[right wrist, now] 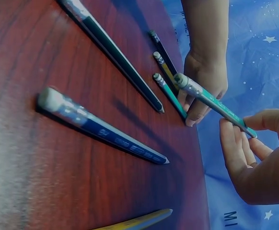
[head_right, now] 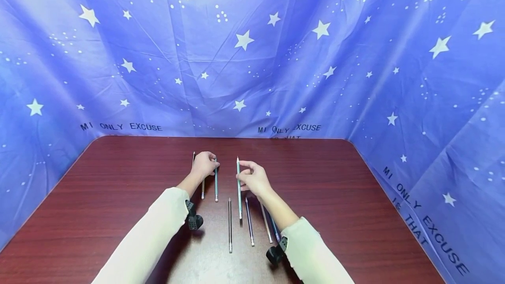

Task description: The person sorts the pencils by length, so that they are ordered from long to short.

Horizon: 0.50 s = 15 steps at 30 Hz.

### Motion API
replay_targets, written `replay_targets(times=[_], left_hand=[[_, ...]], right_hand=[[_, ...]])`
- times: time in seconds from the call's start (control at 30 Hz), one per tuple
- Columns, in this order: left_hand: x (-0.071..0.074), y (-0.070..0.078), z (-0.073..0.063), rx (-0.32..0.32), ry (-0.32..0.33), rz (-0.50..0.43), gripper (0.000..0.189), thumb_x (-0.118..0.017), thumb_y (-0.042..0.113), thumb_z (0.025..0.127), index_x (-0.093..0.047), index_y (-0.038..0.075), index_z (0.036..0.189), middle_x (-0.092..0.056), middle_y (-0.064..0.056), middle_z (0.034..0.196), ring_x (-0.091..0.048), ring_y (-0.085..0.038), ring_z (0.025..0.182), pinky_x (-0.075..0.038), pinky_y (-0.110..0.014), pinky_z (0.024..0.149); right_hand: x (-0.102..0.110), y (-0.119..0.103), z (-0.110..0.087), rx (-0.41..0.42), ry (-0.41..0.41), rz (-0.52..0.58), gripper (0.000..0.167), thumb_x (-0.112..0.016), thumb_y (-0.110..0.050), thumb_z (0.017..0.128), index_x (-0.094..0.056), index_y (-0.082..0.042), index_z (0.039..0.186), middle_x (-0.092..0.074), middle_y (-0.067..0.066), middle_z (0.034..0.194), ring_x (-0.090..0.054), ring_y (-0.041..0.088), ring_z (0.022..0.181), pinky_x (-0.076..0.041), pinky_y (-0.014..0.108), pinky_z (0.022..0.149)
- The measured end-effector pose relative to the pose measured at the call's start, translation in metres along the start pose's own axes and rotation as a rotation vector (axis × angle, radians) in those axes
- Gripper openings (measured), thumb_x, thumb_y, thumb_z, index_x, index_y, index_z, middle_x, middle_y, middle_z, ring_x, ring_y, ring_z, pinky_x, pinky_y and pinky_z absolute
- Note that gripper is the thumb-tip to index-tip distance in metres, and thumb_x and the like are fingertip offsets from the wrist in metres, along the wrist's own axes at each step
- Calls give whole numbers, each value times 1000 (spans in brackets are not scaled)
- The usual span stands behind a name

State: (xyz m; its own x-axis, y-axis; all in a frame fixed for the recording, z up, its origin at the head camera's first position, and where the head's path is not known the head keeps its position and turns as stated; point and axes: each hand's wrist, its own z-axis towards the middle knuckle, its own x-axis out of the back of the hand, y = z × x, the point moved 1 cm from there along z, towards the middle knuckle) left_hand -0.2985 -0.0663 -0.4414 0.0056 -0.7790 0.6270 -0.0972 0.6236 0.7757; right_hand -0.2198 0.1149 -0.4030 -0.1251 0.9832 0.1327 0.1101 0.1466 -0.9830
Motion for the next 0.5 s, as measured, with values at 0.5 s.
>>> replay_targets(times=[0.5], left_hand=[[-3,5,1,-28,70,193,26,-64,16,85,-64,3,108,-68,-11,105,-63,-25,98,-52,-37,85]], right_hand=[[-10,0,29,-3,84,-3,42,-58,5,83,-54,1,125,-58,-1,71,-55,8,52,-59,35,59]])
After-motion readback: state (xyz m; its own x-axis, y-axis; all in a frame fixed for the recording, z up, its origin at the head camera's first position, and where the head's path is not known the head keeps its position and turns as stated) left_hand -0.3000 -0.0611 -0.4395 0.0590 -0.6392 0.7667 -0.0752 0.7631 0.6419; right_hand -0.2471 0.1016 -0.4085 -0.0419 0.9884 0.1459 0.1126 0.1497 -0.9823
